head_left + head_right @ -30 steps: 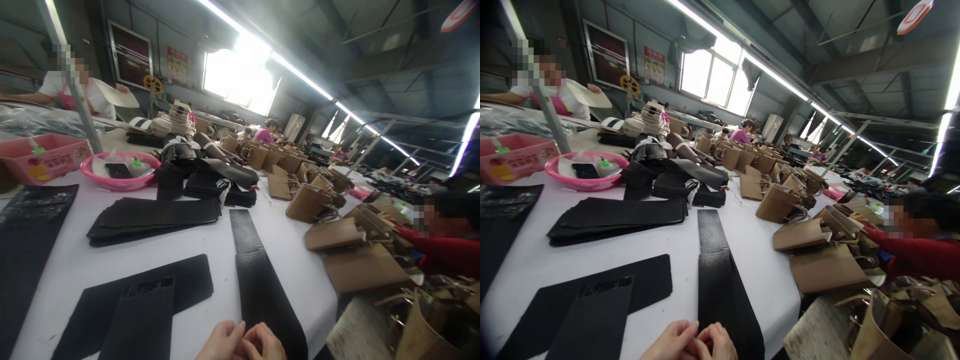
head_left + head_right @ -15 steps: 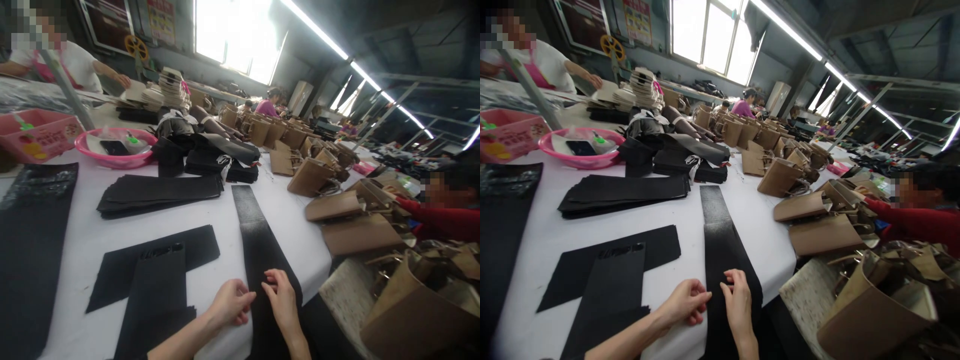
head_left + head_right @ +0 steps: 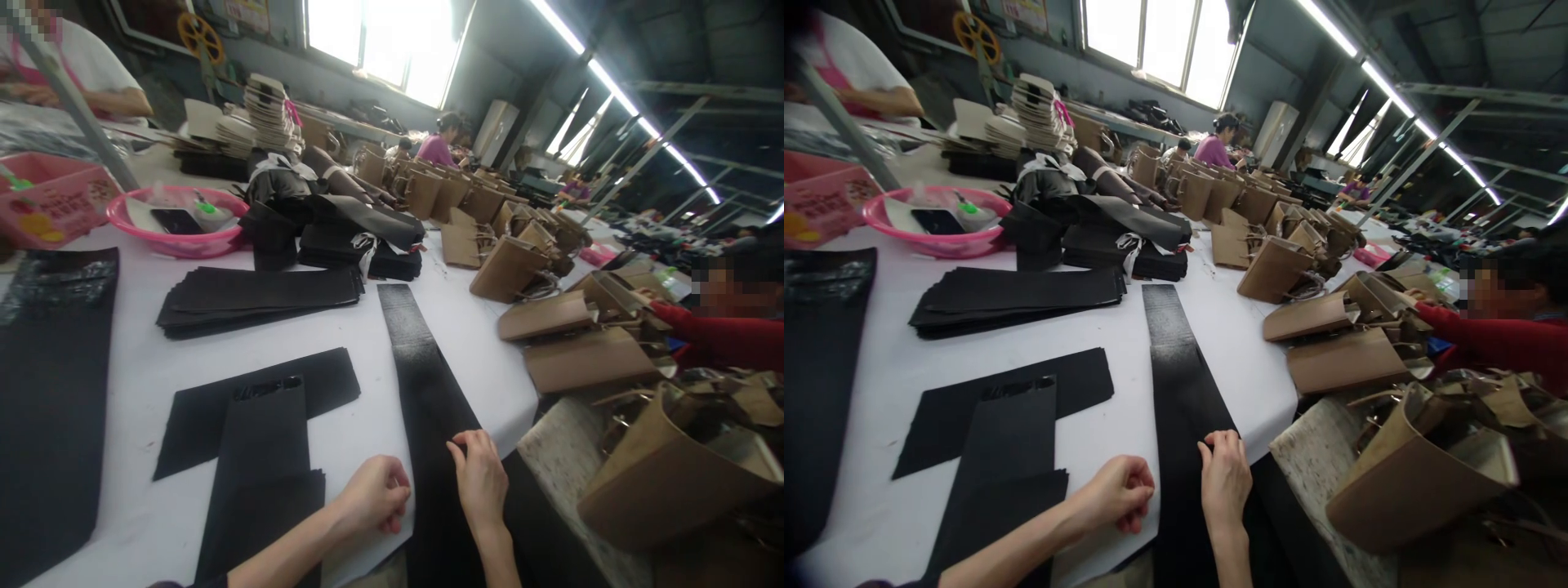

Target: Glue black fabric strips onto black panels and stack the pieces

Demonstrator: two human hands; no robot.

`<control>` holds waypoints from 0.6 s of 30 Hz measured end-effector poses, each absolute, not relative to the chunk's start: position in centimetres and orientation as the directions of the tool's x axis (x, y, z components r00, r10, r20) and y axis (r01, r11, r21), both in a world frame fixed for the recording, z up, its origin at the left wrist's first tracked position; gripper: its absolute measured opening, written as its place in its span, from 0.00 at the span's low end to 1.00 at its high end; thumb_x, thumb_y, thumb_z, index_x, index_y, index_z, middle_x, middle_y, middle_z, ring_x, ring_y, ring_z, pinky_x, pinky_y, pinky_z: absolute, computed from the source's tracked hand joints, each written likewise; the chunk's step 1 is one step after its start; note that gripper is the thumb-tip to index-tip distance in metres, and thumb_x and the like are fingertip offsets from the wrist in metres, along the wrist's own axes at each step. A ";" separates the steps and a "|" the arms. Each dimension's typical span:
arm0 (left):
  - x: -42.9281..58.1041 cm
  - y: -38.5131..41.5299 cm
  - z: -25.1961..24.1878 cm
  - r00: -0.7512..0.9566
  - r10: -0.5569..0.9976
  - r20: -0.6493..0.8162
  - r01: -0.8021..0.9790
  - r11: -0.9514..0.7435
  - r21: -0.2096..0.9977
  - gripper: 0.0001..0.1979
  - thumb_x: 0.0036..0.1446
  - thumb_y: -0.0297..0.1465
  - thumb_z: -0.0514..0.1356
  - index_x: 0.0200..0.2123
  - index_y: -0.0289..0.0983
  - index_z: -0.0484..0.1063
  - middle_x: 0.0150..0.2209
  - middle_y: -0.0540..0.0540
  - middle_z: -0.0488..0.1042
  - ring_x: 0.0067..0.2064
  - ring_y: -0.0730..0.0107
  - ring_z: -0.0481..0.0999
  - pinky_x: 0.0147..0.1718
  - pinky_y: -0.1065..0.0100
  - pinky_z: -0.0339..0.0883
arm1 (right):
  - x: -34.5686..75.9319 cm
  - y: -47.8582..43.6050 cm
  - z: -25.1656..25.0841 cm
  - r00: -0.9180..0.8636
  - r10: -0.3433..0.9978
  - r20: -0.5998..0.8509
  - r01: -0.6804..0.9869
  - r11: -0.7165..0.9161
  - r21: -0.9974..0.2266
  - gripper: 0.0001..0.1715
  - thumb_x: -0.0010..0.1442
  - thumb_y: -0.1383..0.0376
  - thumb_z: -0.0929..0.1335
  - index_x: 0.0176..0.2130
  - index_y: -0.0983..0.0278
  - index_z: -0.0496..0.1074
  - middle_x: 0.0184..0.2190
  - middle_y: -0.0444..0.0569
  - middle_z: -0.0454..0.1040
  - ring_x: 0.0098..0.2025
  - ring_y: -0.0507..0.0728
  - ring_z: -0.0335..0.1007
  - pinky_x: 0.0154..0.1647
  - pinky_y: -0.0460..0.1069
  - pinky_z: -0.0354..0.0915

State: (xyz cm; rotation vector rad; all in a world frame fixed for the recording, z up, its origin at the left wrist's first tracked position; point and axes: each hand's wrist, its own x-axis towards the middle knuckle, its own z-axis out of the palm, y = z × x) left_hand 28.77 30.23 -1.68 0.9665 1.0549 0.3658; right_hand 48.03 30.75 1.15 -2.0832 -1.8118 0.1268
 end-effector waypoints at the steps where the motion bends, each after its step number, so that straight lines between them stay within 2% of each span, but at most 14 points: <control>1: 28.6 30.2 -1.6 0.483 0.669 -0.565 0.177 0.557 0.811 0.03 0.50 0.25 0.55 0.31 0.34 0.66 0.20 0.50 0.72 0.18 0.70 0.73 0.15 0.74 0.64 | 48.0 30.8 1.2 0.168 0.971 0.168 0.930 -0.100 -0.354 0.08 0.60 0.63 0.62 0.30 0.60 0.68 0.33 0.51 0.69 0.39 0.63 0.64 0.37 0.55 0.59; 5: 28.1 30.0 -1.5 0.488 0.662 -0.569 0.176 0.564 0.807 0.04 0.50 0.24 0.54 0.32 0.33 0.67 0.21 0.50 0.72 0.18 0.71 0.73 0.16 0.73 0.63 | 48.8 31.5 1.3 0.179 0.976 0.122 0.878 -0.103 -0.467 0.09 0.57 0.61 0.63 0.27 0.59 0.67 0.30 0.50 0.69 0.37 0.63 0.64 0.37 0.56 0.59; 8: 27.7 30.0 -1.0 0.474 0.689 -0.549 0.153 0.550 0.821 0.06 0.52 0.27 0.56 0.34 0.32 0.68 0.23 0.49 0.72 0.22 0.71 0.74 0.19 0.73 0.64 | 50.3 32.2 2.2 0.200 0.977 0.076 0.795 -0.116 -0.596 0.13 0.56 0.56 0.63 0.27 0.61 0.69 0.32 0.51 0.72 0.38 0.62 0.68 0.38 0.54 0.63; 11: 27.3 30.6 -0.1 0.439 0.748 -0.498 0.036 0.539 0.842 0.15 0.54 0.35 0.60 0.41 0.31 0.68 0.28 0.47 0.73 0.29 0.69 0.75 0.25 0.73 0.65 | 51.6 32.9 3.6 0.203 0.978 0.040 0.687 -0.113 -0.718 0.19 0.56 0.51 0.64 0.27 0.63 0.71 0.35 0.52 0.75 0.43 0.62 0.70 0.41 0.51 0.66; 13: 27.2 31.3 0.8 0.449 0.767 -0.458 -0.071 0.542 0.837 0.23 0.54 0.42 0.62 0.47 0.31 0.67 0.34 0.44 0.75 0.35 0.68 0.76 0.30 0.72 0.67 | 51.7 33.1 4.4 0.203 0.978 -0.056 0.521 -0.156 -0.839 0.19 0.54 0.50 0.67 0.28 0.64 0.71 0.31 0.50 0.74 0.39 0.61 0.71 0.38 0.50 0.66; 15: 27.3 32.0 1.7 0.491 0.762 -0.422 -0.141 0.547 0.825 0.27 0.53 0.47 0.62 0.49 0.32 0.67 0.40 0.42 0.75 0.41 0.67 0.76 0.35 0.71 0.67 | 51.2 33.2 4.7 0.181 0.965 -0.192 0.269 -0.236 -0.934 0.19 0.50 0.50 0.72 0.29 0.64 0.71 0.26 0.46 0.72 0.32 0.57 0.69 0.33 0.48 0.65; 18: 27.9 32.7 3.1 0.561 0.756 -0.338 -0.244 0.540 0.805 0.29 0.51 0.50 0.63 0.47 0.33 0.70 0.42 0.40 0.77 0.42 0.61 0.77 0.38 0.68 0.68 | 49.7 33.1 4.6 0.140 0.941 -0.307 -0.022 -0.307 -0.951 0.21 0.46 0.52 0.76 0.29 0.63 0.69 0.23 0.41 0.68 0.26 0.52 0.64 0.27 0.46 0.63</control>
